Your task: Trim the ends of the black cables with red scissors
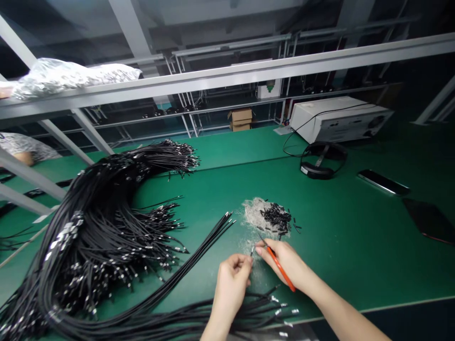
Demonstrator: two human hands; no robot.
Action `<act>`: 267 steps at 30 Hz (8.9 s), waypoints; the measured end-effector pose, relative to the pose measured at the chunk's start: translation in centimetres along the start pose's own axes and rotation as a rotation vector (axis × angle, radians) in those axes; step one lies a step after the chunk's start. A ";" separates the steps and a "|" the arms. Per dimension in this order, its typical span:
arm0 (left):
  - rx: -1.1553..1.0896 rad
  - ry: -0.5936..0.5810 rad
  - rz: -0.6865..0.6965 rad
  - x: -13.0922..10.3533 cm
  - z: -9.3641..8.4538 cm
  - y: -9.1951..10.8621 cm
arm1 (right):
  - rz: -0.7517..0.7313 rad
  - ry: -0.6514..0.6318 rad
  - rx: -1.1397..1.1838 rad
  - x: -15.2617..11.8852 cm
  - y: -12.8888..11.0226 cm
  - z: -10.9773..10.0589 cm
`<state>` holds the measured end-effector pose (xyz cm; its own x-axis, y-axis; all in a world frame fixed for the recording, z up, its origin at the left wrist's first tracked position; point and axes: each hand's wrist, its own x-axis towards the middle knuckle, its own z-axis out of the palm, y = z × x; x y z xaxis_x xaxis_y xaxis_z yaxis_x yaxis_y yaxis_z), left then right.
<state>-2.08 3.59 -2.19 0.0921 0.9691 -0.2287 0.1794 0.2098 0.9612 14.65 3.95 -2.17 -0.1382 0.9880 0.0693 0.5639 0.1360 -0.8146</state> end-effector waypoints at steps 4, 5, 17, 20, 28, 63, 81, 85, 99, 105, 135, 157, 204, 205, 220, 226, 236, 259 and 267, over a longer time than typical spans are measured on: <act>-0.013 -0.070 0.004 -0.6 -0.4 1.1 | 0.139 -0.036 0.527 -0.5 -1.1 1.4; -0.017 -0.092 0.003 -0.7 -0.5 1.2 | 0.177 -0.036 0.612 -0.6 -1.3 1.7; 0.140 0.127 0.183 -1.7 0.4 1.2 | 0.211 0.104 0.642 -1.4 -2.2 2.8; 0.310 0.225 0.288 -2.3 1.1 1.0 | 0.152 0.195 0.494 -1.7 -2.2 3.5; 0.425 0.225 0.236 -2.1 1.1 0.4 | -0.402 0.141 -0.441 -1.2 -1.2 1.4; -0.039 0.104 -0.087 -1.0 0.4 2.1 | -0.281 0.002 -0.792 -1.5 -1.6 0.3; 0.165 0.160 0.187 -1.7 0.4 1.3 | 0.162 0.131 0.524 -1.0 -2.1 2.8; 0.143 0.172 0.219 -2.0 0.6 1.4 | 0.179 0.098 0.635 -1.3 -2.4 2.6; 0.136 0.067 0.232 -2.5 0.1 1.7 | 0.069 -0.013 0.404 -1.4 -3.3 0.1; 0.043 0.149 0.182 -2.3 0.3 1.2 | 0.041 0.040 0.380 -1.1 -3.2 0.2; -0.034 0.174 0.119 -3.0 0.8 2.1 | -0.078 0.209 0.024 -1.5 -3.4 0.5; -0.158 0.011 -0.139 -1.5 -0.7 3.3 | -0.366 0.173 -0.722 -1.3 -1.2 1.1; 1.017 0.316 0.397 2.4 -8.0 0.2 | 0.309 0.166 0.615 1.5 -1.8 1.6; 0.994 0.306 0.407 1.8 -8.0 0.0 | 0.318 0.157 0.684 1.8 -2.2 2.4; 0.534 0.141 0.429 -2.7 -1.3 2.9 | 0.142 0.207 0.483 -0.6 -4.5 2.6; 0.658 0.166 0.387 -3.2 -0.9 1.4 | -0.139 0.352 -0.164 -1.0 -3.7 3.1; 0.423 0.156 0.133 -3.1 -0.5 2.5 | -0.407 0.192 -0.490 -1.9 -1.0 0.8; 0.311 0.108 0.035 -1.2 -0.2 1.5 | -0.287 0.082 -0.784 -1.4 -1.8 2.0; 0.246 0.069 0.017 -0.1 -0.2 0.4 | -0.190 0.002 -0.701 -1.1 -1.3 2.0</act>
<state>-2.18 3.61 -1.73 0.0311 0.9806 -0.1935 0.4120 0.1638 0.8963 12.42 2.57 -2.33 -0.2844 0.9426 0.1750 0.9196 0.3198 -0.2282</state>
